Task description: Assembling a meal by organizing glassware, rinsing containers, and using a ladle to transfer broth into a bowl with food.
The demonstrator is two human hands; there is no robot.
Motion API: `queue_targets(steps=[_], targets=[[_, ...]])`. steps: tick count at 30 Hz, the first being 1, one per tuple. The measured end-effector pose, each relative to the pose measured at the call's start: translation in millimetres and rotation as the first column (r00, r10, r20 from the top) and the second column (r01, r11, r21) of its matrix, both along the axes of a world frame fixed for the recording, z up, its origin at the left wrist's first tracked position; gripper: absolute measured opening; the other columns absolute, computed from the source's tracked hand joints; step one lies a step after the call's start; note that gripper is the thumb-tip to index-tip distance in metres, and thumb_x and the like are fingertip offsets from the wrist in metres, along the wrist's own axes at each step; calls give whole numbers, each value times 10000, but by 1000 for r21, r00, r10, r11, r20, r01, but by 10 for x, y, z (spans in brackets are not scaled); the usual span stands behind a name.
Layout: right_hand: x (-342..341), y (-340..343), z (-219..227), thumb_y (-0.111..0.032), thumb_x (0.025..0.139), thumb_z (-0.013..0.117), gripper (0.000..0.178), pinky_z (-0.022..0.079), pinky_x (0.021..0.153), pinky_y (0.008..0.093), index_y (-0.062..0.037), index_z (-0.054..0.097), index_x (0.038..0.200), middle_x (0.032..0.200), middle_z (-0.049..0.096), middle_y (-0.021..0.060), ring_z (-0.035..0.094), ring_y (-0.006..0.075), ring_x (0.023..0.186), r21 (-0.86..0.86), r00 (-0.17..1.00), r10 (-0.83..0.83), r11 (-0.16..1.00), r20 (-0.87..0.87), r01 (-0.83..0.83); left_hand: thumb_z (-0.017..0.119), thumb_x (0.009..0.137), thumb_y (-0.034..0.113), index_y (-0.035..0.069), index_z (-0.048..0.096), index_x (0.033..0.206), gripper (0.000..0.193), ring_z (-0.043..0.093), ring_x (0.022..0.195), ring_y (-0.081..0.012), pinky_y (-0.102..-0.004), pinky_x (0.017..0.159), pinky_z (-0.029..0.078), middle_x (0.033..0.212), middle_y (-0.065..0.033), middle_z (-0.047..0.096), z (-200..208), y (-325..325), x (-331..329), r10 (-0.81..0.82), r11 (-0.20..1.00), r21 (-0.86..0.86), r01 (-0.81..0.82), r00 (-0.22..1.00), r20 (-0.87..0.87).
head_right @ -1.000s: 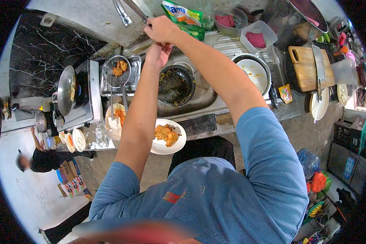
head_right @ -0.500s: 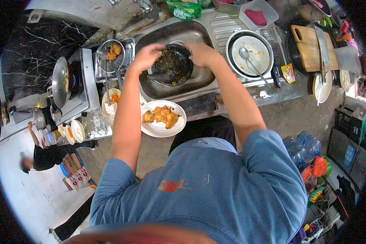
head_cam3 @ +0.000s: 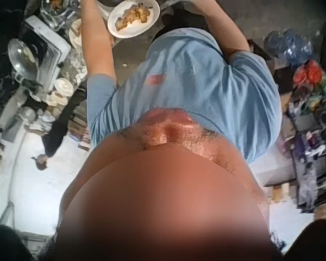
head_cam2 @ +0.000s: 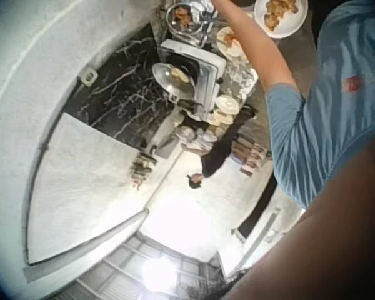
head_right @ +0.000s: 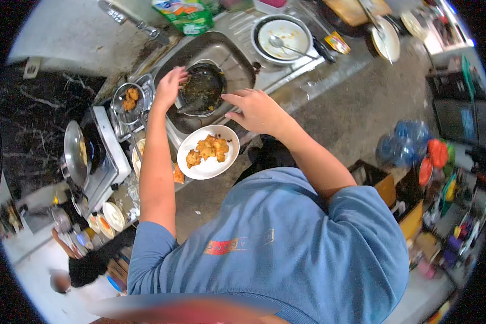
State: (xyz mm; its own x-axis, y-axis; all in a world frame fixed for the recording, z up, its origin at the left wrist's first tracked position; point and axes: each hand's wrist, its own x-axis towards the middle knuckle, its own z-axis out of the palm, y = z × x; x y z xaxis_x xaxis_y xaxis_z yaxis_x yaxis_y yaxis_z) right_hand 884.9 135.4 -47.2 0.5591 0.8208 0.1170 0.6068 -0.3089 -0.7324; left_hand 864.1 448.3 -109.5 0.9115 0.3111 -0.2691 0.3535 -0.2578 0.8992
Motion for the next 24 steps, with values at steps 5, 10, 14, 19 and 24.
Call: queue_targets(steps=[5, 10, 14, 19, 24], targets=[[-512, -839, -92, -308, 843, 675, 505, 479, 903, 449, -21, 566, 1243, 1142, 619, 227, 597, 397, 1024, -140, 966, -241, 964, -91, 227, 663, 863, 268, 78, 568, 1284, 472, 575, 1165, -323, -402, 955, 456, 1261, -217, 586, 191, -181, -17, -411, 598, 769, 226, 910, 52], [-1235, -1695, -331, -577, 856, 604, 768, 359, 1088, 379, -29, 475, 1377, 1391, 488, 212, 456, 335, 1304, -354, 752, -239, 935, -615, 7, 671, 869, 287, 54, 543, 1301, 507, 615, 1074, -281, -366, 900, 480, 1174, -191, 633, 919, -1035, -12, -434, 799, 460, 389, 901, -7], [-1643, -1868, -541, -468, 948, 530, 588, 356, 1081, 375, -72, 490, 1381, 1400, 496, 166, 461, 306, 1300, -188, 564, -198, 979, -802, 77, 664, 857, 359, 21, 540, 1284, 559, 611, 1049, -343, -406, 905, 472, 1155, -222, 624, 1107, -1653, -239, -581, 637, 502, 585, 792, -188], [-1333, -2297, -602, -387, 939, 581, 520, 436, 992, 355, -87, 520, 1359, 1246, 618, 162, 577, 254, 1159, -252, 544, -312, 950, -779, 185, 627, 854, 434, -9, 605, 1180, 551, 606, 1062, -371, -427, 900, 480, 1119, -234, 641, 1038, -2557, -334, -807, 453, 310, 836, 532, -257], [-733, -2946, -864, -345, 916, 614, 406, 523, 793, 349, -28, 634, 1169, 982, 701, 164, 681, 247, 874, -492, 287, -764, 607, -578, 625, 553, 909, 494, 18, 611, 1197, 559, 594, 1094, -367, -409, 937, 470, 1177, -208, 630, 745, -3456, -217, -963, 240, -53, 969, 231, -139]])
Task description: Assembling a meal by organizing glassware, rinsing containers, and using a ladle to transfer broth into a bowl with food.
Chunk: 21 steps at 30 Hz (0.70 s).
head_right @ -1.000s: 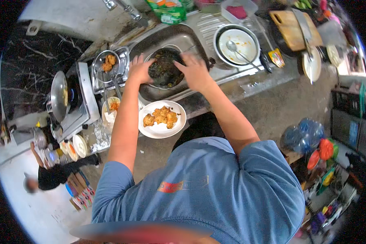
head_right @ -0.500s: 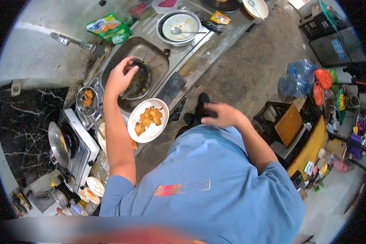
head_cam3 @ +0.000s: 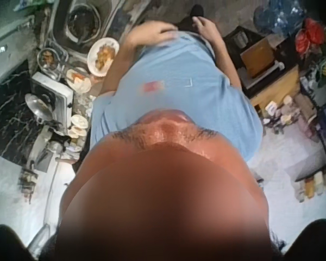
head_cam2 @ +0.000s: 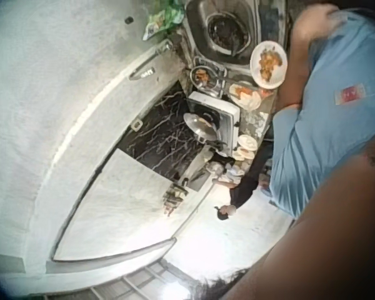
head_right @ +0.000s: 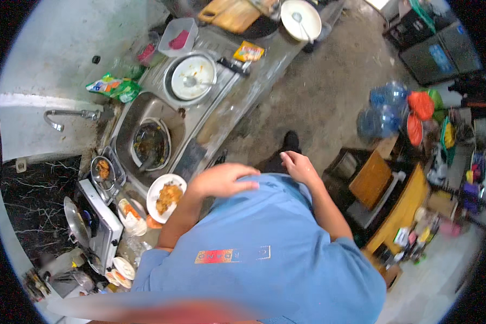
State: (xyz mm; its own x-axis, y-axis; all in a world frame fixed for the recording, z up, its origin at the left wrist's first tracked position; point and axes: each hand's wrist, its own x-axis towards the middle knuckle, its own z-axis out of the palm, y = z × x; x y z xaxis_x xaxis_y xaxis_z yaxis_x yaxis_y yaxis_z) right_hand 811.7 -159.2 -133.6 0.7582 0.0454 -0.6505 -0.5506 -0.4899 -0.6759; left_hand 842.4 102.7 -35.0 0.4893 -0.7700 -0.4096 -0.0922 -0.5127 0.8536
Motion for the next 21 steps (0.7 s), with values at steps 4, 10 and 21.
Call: queue_targets(steps=[4, 10, 21], targets=[[808, -701, 29, -254, 845, 675, 265, 527, 708, 370, -31, 672, 989, 853, 686, 150, 679, 280, 800, -367, 857, 84, 921, 508, 127, 519, 931, 526, 56, 574, 1288, 593, 553, 1187, -329, -372, 1011, 423, 1249, -187, 604, -285, -553, 233, -7, 1000, 0, 7, 982, -189], [2671, -882, 1178, -228, 810, 714, 244, 504, 631, 334, -19, 696, 934, 778, 667, 148, 655, 268, 674, -200, 619, 89, 973, 780, 112, 535, 958, 423, 68, 563, 1310, 501, 516, 1233, -296, -369, 1046, 388, 1288, -159, 582, -149, -997, 795, 52, 998, -22, -56, 985, -163], [6643, 1862, 2055, -547, 834, 613, 528, 479, 609, 389, -34, 707, 752, 575, 613, 118, 616, 228, 581, -554, 348, 706, 704, 617, -445, 615, 912, 407, 28, 535, 1282, 535, 614, 1065, -304, -383, 915, 479, 1144, -195, 631, -336, -733, 1505, 489, 871, -28, -490, 871, -39]])
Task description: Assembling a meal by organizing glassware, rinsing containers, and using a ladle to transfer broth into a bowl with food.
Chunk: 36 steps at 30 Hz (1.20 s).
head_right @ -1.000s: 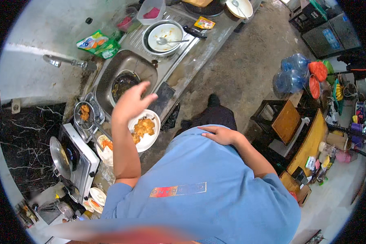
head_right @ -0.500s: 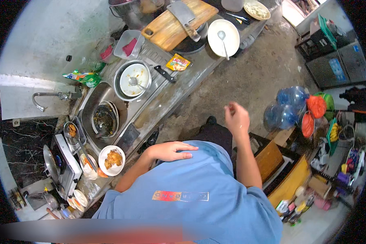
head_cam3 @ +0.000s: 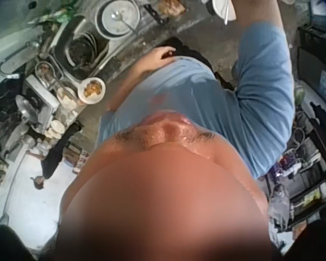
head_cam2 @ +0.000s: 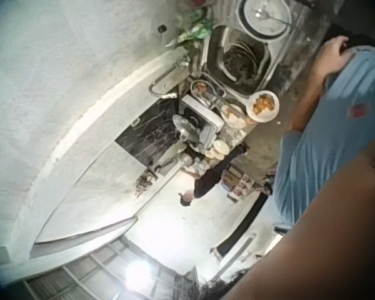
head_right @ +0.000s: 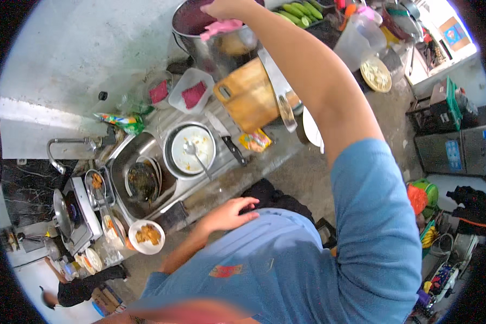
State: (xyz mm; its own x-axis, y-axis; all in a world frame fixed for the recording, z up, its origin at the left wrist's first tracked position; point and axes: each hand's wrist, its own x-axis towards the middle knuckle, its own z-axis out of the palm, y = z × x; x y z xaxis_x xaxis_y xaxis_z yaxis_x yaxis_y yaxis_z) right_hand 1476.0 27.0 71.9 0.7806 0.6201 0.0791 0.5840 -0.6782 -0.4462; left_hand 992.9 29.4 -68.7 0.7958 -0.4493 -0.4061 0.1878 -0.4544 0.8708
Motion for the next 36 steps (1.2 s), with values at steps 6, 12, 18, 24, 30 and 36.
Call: queue_targets(steps=[6, 12, 18, 24, 30, 36], targets=[[784, 674, -772, -464, 867, 579, 330, 493, 564, 363, -240, 653, 1098, 694, 657, 39, 600, 189, 567, -268, 625, -23, 915, -780, -301, 628, 903, 413, 36, 534, 1282, 542, 617, 1041, -289, -377, 896, 480, 1127, -175, 635, -56, 187, 209, 88, 991, -94, -90, 996, -27], [400, 613, -201, -357, 824, 691, 305, 304, 409, 251, -132, 585, 648, 539, 512, 1, 431, 116, 403, -506, 777, -252, 857, -577, -97, 635, 918, 364, 40, 520, 1295, 510, 606, 1066, -233, -366, 898, 476, 1152, -146, 630, -195, 390, 145, 306, 934, -119, -338, 925, -224], [391, 327, 198, -250, 781, 705, 271, 451, 479, 323, 17, 666, 807, 633, 640, 100, 581, 156, 497, -529, 905, 31, 803, -424, -275, 650, 892, 398, 43, 528, 1277, 538, 642, 1032, -302, -378, 871, 513, 1144, -187, 644, -236, 334, 260, 502, 856, -46, -515, 849, -162], [277, -121, 490, -224, 782, 701, 296, 448, 488, 291, 4, 617, 952, 683, 608, 49, 593, 130, 544, -347, 917, 234, 872, -323, -345, 641, 920, 350, 16, 500, 1300, 525, 601, 1102, -250, -358, 938, 474, 1176, -183, 614, -222, 33, 389, 580, 800, -9, -600, 776, -247], [349, -655, 777, -256, 779, 707, 319, 474, 521, 285, 18, 636, 928, 679, 629, 76, 621, 143, 572, -175, 885, 328, 900, -331, -399, 641, 921, 341, 16, 509, 1292, 510, 610, 1090, -241, -350, 916, 484, 1173, -168, 626, -134, -408, 627, 623, 776, 52, -629, 751, -217], [516, -472, 559, -182, 767, 707, 256, 474, 519, 333, 9, 574, 874, 674, 620, 70, 607, 170, 549, -297, 853, 465, 801, -237, -519, 629, 920, 374, 19, 518, 1285, 521, 609, 1094, -243, -356, 921, 480, 1171, -163, 632, -6, -815, 818, 631, 764, 66, -642, 720, -291]])
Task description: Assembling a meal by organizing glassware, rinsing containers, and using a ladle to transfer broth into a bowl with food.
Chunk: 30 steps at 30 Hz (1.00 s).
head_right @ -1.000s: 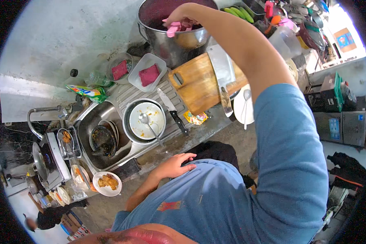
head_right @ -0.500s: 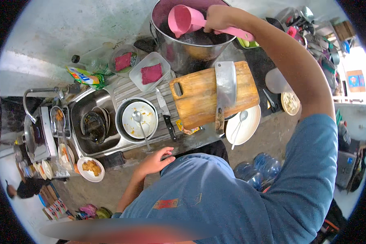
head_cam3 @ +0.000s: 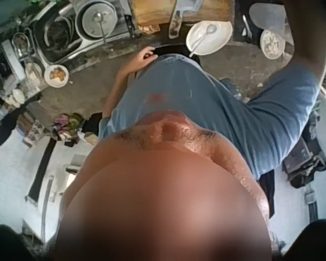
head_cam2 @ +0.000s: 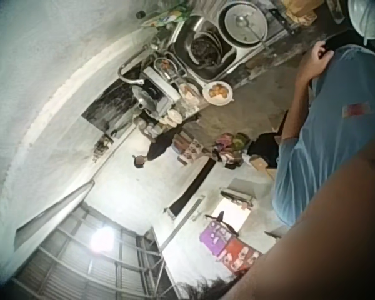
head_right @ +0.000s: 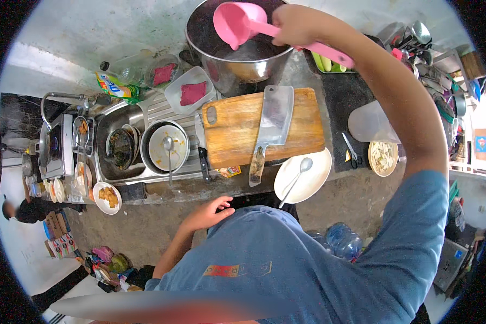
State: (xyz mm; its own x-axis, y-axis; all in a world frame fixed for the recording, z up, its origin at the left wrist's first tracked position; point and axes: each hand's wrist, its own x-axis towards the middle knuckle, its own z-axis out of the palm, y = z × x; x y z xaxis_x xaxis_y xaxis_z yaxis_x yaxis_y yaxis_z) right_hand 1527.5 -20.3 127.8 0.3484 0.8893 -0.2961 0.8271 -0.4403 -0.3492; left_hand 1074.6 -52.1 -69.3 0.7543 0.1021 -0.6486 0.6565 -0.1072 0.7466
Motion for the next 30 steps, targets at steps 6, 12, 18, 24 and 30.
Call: queue_targets(steps=[6, 12, 18, 24, 30], targets=[[-80, 552, -149, -134, 752, 684, 163, 510, 565, 378, 21, 692, 803, 676, 684, 139, 665, 217, 607, -214, 888, 416, 902, 195, -375, 623, 904, 424, 15, 497, 1311, 591, 601, 1097, -281, -375, 928, 478, 1206, -189, 611, 23, -324, -97, 79, 996, 28, -79, 997, 1], [-192, 843, -657, -150, 744, 608, 194, 509, 758, 442, -40, 746, 825, 921, 715, 159, 680, 275, 869, -650, 727, 596, 708, 341, -276, 616, 917, 396, 18, 495, 1311, 559, 580, 1100, -256, -359, 931, 465, 1220, -181, 599, -62, -577, -414, 283, 959, -4, -284, 957, -60], [110, 646, -245, -209, 720, 690, 239, 510, 572, 365, 30, 691, 734, 685, 687, 118, 656, 198, 612, -459, 939, 281, 873, 200, -163, 628, 918, 362, 27, 496, 1311, 534, 589, 1048, -234, -351, 910, 473, 1178, -176, 606, -49, -693, -431, 352, 933, -48, -355, 933, -70], [319, -38, 498, -278, 818, 658, 304, 400, 448, 243, 3, 622, 929, 611, 509, -14, 498, 82, 488, -14, 988, -12, 1000, -151, 10, 625, 907, 402, 17, 494, 1316, 577, 596, 1083, -264, -359, 922, 476, 1193, -196, 603, -45, -722, -393, 298, 954, 24, -297, 954, -39], [-112, -1398, 927, -254, 854, 653, 243, 322, 443, 188, -38, 593, 949, 616, 470, -49, 424, 26, 475, 284, 959, -87, 945, -269, 165, 628, 920, 370, -1, 488, 1312, 557, 601, 1082, -255, -366, 927, 476, 1180, -184, 615, -1, -658, -293, 130, 988, 73, -133, 991, 39]])
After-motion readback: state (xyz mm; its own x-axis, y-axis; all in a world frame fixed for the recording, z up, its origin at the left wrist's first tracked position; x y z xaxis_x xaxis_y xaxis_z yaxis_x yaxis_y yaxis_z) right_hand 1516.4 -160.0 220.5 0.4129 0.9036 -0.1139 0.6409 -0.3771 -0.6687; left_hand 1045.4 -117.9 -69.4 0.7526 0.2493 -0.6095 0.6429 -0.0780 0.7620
